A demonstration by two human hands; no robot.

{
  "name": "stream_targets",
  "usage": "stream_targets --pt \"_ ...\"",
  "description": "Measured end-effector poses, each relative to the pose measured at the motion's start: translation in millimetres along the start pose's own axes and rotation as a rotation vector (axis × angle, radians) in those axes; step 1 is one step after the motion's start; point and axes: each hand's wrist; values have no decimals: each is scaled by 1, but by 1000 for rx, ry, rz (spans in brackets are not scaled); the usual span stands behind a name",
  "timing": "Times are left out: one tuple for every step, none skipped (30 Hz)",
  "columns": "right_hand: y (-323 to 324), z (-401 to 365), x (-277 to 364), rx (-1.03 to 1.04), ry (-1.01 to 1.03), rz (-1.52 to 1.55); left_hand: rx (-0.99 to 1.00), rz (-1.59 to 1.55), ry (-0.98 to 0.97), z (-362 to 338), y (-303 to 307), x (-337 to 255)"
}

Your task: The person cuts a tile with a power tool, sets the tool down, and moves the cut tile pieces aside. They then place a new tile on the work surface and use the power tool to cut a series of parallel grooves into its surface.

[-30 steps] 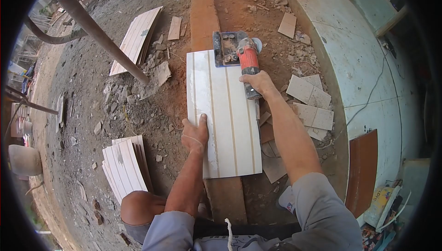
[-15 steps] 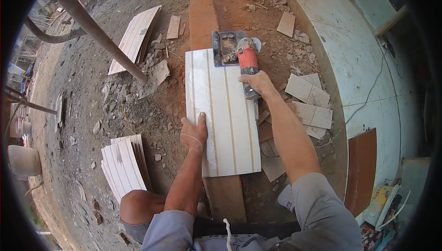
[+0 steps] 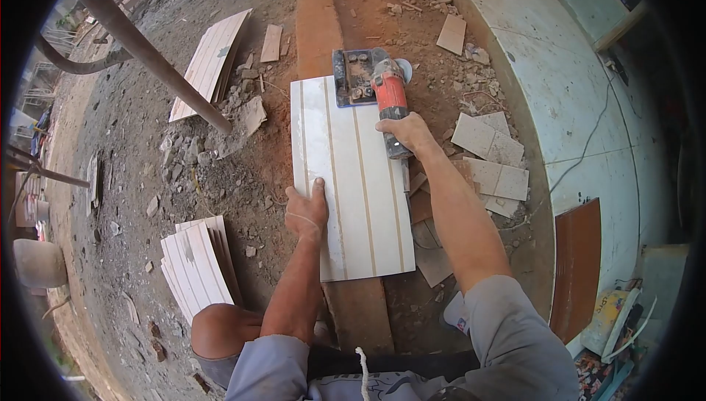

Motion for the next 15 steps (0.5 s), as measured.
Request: stream_targets --pt "0 1 -1 5 0 -12 -9 16 -6 0 0 0" --pt "0 2 -2 9 -1 -22 -6 21 -13 0 0 0" --pt "0 -2 1 2 -7 -12 -8 7 -12 -1 -1 0" --pt "0 -6 4 -1 -5 -37 -10 -4 -17 -1 0 0" --pt "1 -9 6 -9 -7 -53 -3 15 -40 2 -3 3" --pt "2 -14 10 -33 -20 -21 -22 -1 -43 5 -7 8" --pt "2 -17 13 -17 -34 -40 -39 -14 -51 6 -9 8" --pt "3 -21 14 1 -51 -58 -44 -25 -65 6 -10 9" --pt "2 -25 14 -21 -67 -19 -32 5 -100 5 -10 9" --pt "1 -27 14 -19 -79 -28 -32 0 -76 5 -11 10" --pt "1 -28 16 -15 -89 -38 -36 -7 -52 5 -10 9" --pt "1 -29 17 -32 -100 1 -40 -1 -51 1 -9 5" --pt "1 -31 17 -10 -111 -9 -36 27 -81 1 -9 5" --pt "1 -33 16 15 -123 -19 -40 -7 -86 3 -11 7" --pt "3 -40 17 6 -133 17 -44 -41 -87 4 -12 9"
Point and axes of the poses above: each hand's wrist, its own z-axis towards the middle knuckle, its own y-axis out of the back of the hand, x = y × z, and after that the axes turned 7 degrees about x, right-handed
